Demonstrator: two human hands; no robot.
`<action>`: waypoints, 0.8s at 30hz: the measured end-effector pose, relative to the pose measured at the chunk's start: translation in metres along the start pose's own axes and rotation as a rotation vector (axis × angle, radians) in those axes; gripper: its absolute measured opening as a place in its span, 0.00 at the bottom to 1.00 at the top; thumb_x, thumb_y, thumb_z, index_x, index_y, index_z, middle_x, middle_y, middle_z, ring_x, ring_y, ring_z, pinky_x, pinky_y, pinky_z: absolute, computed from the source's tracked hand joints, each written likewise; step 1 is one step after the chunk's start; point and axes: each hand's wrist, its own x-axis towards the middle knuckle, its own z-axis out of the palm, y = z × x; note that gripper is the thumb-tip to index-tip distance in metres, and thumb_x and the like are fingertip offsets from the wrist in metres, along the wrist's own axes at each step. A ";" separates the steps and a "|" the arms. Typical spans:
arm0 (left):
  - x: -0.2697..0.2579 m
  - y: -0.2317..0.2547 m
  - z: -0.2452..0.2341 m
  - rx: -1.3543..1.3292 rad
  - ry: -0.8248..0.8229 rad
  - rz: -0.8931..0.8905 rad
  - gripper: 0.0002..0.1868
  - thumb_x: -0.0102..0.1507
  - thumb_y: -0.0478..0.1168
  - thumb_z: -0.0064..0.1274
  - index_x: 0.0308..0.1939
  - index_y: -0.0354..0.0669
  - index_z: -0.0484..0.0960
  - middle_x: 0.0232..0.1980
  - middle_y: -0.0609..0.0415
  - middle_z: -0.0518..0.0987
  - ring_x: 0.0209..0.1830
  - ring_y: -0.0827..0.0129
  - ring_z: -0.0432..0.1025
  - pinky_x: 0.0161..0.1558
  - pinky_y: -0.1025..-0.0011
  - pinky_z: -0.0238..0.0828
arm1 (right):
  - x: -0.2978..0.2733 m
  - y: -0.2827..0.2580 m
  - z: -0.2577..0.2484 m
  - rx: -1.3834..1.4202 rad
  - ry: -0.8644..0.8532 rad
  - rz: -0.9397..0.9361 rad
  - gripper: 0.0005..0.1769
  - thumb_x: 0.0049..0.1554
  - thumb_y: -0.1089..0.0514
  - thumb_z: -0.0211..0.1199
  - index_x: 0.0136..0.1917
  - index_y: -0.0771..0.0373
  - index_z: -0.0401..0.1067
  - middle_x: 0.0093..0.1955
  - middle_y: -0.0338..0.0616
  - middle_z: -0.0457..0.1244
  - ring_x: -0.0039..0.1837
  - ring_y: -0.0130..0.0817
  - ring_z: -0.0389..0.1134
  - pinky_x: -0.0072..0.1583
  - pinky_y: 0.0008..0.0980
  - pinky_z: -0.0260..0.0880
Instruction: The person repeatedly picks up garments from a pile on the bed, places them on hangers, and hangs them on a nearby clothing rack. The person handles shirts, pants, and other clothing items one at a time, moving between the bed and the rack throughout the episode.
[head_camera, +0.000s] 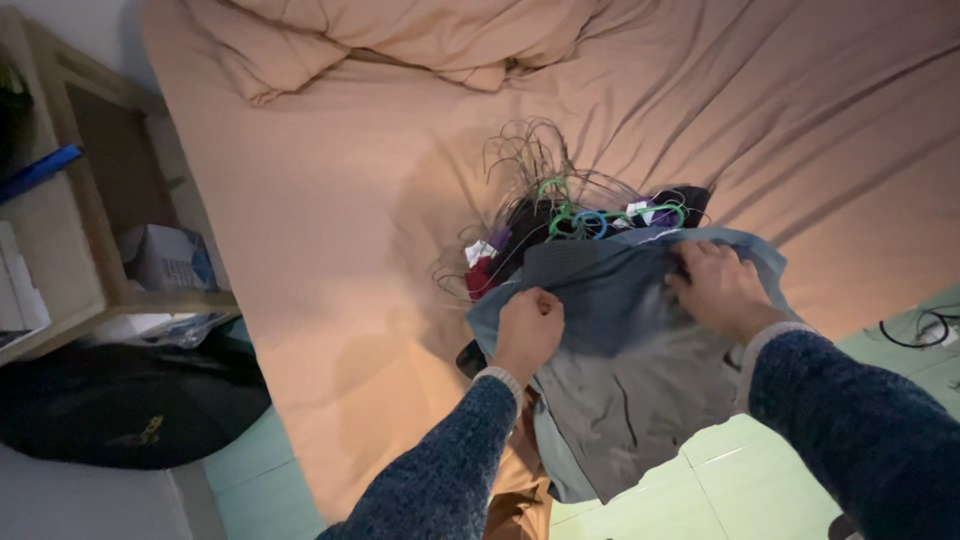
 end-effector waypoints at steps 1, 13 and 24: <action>0.000 0.002 0.002 -0.022 0.031 -0.019 0.12 0.60 0.41 0.54 0.39 0.35 0.86 0.40 0.41 0.84 0.43 0.49 0.80 0.48 0.60 0.75 | 0.002 0.000 0.000 -0.029 -0.012 0.002 0.27 0.57 0.45 0.62 0.66 0.55 0.69 0.67 0.46 0.62 0.71 0.50 0.61 0.66 0.59 0.61; 0.001 0.017 0.042 -0.300 -0.083 -0.206 0.15 0.61 0.45 0.54 0.38 0.36 0.87 0.37 0.43 0.85 0.39 0.55 0.80 0.44 0.61 0.76 | 0.009 -0.001 -0.014 0.197 -0.125 0.051 0.19 0.53 0.52 0.67 0.56 0.57 0.69 0.50 0.48 0.71 0.58 0.50 0.71 0.65 0.58 0.61; -0.016 0.080 0.063 -1.176 -0.411 -0.788 0.32 0.61 0.57 0.61 0.62 0.43 0.76 0.58 0.55 0.80 0.57 0.65 0.74 0.53 0.67 0.74 | -0.043 -0.032 -0.068 0.469 0.106 -0.223 0.15 0.48 0.60 0.64 0.50 0.63 0.74 0.45 0.55 0.70 0.47 0.51 0.72 0.49 0.43 0.71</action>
